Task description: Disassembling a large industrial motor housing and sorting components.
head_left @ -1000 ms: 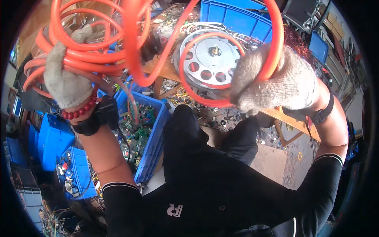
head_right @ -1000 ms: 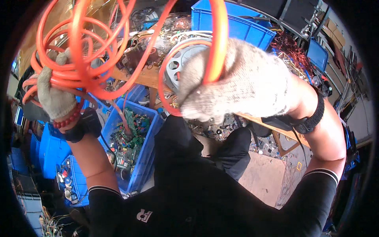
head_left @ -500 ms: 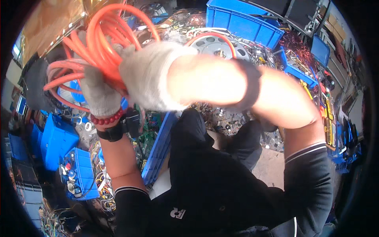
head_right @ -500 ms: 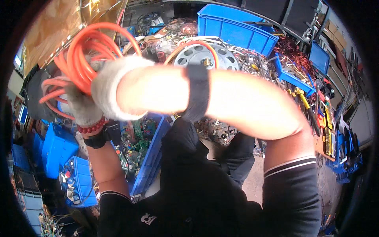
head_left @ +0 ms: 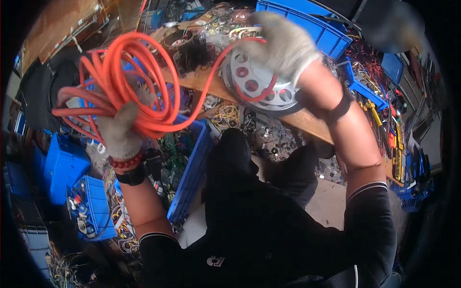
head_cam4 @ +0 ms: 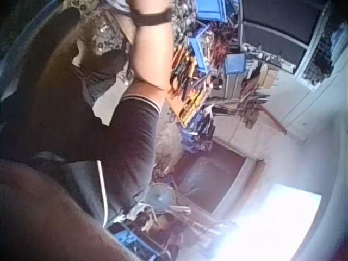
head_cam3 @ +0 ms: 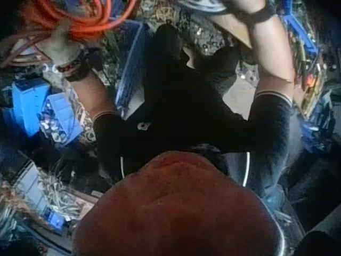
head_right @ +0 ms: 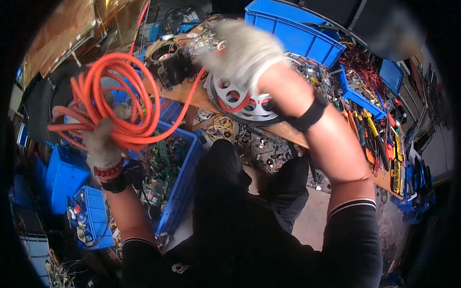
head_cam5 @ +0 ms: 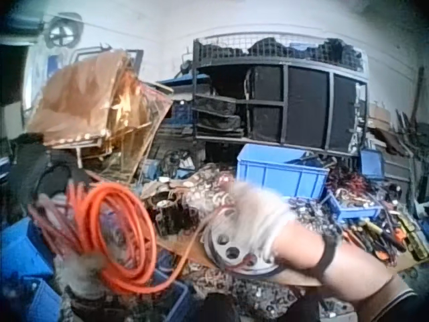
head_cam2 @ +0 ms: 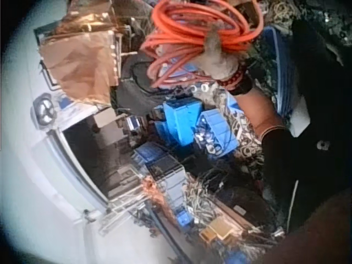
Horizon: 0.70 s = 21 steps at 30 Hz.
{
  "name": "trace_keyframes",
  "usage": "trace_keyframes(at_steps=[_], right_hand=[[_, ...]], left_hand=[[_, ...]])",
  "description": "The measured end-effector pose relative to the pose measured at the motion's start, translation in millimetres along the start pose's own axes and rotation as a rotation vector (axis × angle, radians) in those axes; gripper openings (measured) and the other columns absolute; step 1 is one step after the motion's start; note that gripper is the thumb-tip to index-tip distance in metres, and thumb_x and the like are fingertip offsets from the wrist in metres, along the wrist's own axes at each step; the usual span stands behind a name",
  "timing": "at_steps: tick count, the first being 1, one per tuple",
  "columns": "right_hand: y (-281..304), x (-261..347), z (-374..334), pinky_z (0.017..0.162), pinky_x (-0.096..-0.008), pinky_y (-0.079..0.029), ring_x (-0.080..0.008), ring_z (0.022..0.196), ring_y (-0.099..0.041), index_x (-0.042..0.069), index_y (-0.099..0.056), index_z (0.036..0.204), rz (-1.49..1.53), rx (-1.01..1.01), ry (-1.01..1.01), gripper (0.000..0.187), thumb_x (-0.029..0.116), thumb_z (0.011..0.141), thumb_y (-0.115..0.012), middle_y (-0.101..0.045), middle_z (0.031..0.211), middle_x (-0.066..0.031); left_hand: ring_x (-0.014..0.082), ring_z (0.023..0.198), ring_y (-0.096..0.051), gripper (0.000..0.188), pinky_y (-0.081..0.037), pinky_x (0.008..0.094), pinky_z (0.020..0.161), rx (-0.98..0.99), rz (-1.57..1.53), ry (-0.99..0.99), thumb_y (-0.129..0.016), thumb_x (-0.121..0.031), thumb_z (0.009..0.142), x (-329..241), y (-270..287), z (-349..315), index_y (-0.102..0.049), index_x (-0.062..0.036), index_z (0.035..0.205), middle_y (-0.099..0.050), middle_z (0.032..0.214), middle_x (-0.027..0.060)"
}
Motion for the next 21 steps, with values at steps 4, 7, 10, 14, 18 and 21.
trace_keyframes(at_steps=[4,7,10,14,18,21], right_hand=[[-44.2,-88.7,-10.8,0.083,-0.0409,-0.055,-0.0331,0.089,-0.069,-0.006,-0.066,0.111,-0.174,0.850,-0.438,0.061,0.049,0.085,-0.071,-0.072,0.097,-0.0234],[-58.0,-103.6,-44.5,0.044,-0.0274,-0.043,-0.0110,0.050,-0.054,-0.001,-0.072,0.101,0.577,1.023,-0.662,0.034,0.032,0.090,-0.069,-0.058,0.060,-0.0019],[-75.3,-91.0,-38.2,0.035,-0.0225,-0.032,-0.0074,0.039,-0.043,-0.001,-0.072,0.102,1.085,0.953,-0.616,0.035,0.033,0.093,-0.071,-0.054,0.057,0.0009],[-70.3,-49.2,-1.4,0.042,-0.0231,-0.047,-0.0111,0.048,-0.059,0.000,-0.069,0.115,1.349,0.855,-0.584,0.035,0.027,0.093,-0.073,-0.065,0.068,-0.0038],[-82.6,-77.2,27.4,0.052,-0.0242,-0.053,-0.0130,0.064,-0.067,0.003,-0.069,0.116,1.493,0.703,-0.466,0.031,0.026,0.094,-0.071,-0.072,0.084,-0.0057],[-89.8,-75.9,46.4,0.055,-0.0265,-0.054,-0.0139,0.064,-0.066,0.004,-0.070,0.113,1.289,0.569,-0.441,0.030,0.027,0.093,-0.071,-0.071,0.081,-0.0052]], left_hand=[[0.0288,0.105,-0.067,0.080,-0.058,0.0413,0.090,-0.101,0.069,-0.280,-0.081,-0.014,0.075,-22.1,23.5,10.5,-0.043,0.0006,0.144,-0.065,0.124,0.0167],[0.0320,0.113,-0.065,0.088,-0.056,0.0447,0.097,-0.061,0.059,-0.282,-0.078,-0.019,0.077,-33.9,46.3,22.3,-0.033,0.0000,0.151,-0.061,0.133,0.0205],[0.0378,0.113,-0.066,0.082,-0.054,0.0510,0.101,0.018,0.040,-0.266,-0.065,-0.026,0.083,-68.5,27.4,34.9,-0.031,0.0053,0.150,-0.059,0.131,0.0297],[0.0398,0.112,-0.066,0.080,-0.055,0.0494,0.098,0.016,0.197,-0.210,-0.066,-0.024,0.082,-86.9,39.5,40.1,-0.033,0.0076,0.148,-0.056,0.132,0.0327],[0.0325,0.104,-0.069,0.080,-0.055,0.0473,0.095,-0.069,0.154,-0.240,-0.069,-0.025,0.081,-70.4,0.9,54.1,-0.036,0.0068,0.146,-0.062,0.125,0.0264],[0.0312,0.102,-0.069,0.077,-0.055,0.0465,0.095,-0.062,0.195,-0.223,-0.071,-0.024,0.081,-61.8,-5.2,53.6,-0.039,0.0068,0.143,-0.064,0.121,0.0247]])
Point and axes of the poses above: each hand's wrist, its own z-axis towards the middle knuckle, its own y-axis out of the back of the hand, x = y × z, the point moved 4 cm from there along z, towards the middle knuckle
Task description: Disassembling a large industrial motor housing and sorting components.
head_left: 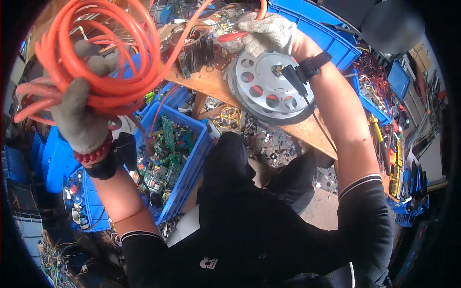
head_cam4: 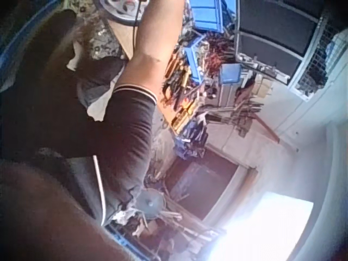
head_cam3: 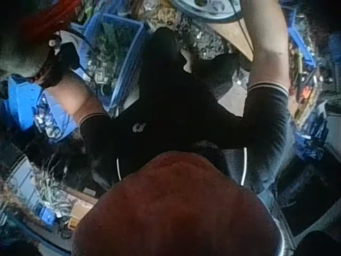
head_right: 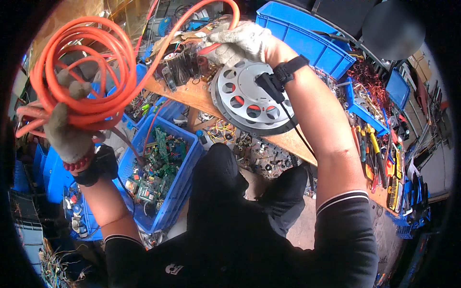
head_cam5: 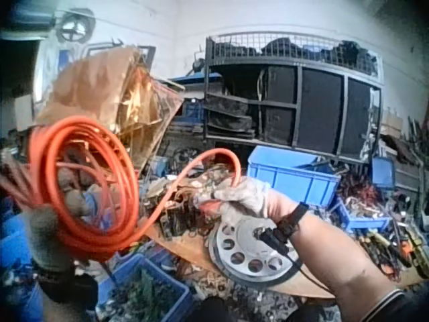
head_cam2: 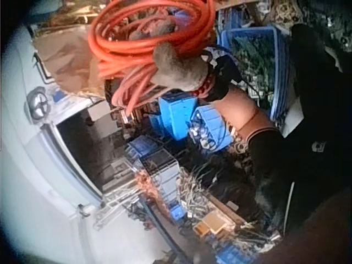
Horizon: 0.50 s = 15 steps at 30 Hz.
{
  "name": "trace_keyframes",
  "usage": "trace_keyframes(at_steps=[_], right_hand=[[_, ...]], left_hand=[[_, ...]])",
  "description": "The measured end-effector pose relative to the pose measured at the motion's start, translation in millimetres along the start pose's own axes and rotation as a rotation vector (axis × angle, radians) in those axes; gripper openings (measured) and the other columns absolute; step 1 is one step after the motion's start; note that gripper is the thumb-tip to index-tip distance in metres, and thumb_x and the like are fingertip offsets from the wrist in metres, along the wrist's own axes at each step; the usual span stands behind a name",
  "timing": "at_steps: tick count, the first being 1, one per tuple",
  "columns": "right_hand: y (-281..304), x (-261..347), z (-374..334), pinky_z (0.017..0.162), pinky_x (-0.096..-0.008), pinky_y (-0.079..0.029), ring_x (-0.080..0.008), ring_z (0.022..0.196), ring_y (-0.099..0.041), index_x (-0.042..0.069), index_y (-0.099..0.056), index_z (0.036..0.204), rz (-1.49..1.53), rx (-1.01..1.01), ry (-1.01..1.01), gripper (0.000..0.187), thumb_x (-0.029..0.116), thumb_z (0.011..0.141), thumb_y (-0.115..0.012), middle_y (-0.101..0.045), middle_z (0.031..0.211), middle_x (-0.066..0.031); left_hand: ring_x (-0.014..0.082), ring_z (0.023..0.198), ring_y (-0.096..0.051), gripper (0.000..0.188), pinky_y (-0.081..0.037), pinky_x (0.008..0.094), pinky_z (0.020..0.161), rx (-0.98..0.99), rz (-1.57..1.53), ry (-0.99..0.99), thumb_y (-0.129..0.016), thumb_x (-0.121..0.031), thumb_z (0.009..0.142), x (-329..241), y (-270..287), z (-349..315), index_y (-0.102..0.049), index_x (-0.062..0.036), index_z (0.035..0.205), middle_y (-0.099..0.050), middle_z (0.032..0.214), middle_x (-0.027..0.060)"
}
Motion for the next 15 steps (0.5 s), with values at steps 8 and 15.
trace_keyframes(at_steps=[8,15], right_hand=[[79.1,1.3,-11.1,0.066,-0.0302,-0.053,-0.0121,0.070,-0.065,0.009,-0.075,0.106,-0.574,-0.501,0.044,0.030,0.033,0.091,-0.070,-0.070,0.080,-0.0034],[93.8,20.1,-104.8,0.082,-0.0397,-0.054,-0.0303,0.091,-0.070,0.013,-0.074,0.107,-1.213,-0.575,0.271,0.029,0.037,0.092,-0.066,-0.073,0.095,-0.0122]], left_hand=[[0.0229,0.087,-0.070,0.043,-0.060,0.0354,0.073,0.060,-0.163,0.156,-0.071,-0.011,0.086,40.5,-58.8,1.1,-0.058,0.0059,0.123,-0.071,0.098,0.0152],[0.0220,0.078,-0.072,0.032,-0.061,0.0314,0.065,0.129,-0.388,0.126,-0.073,-0.004,0.085,56.0,-119.7,11.2,-0.061,0.0033,0.113,-0.071,0.093,0.0144]])
Point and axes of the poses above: each hand's wrist, its own z-axis towards the middle knuckle, its own y-axis out of the back of the hand, x = y × z, the point moved 4 cm from there along z, towards the middle knuckle
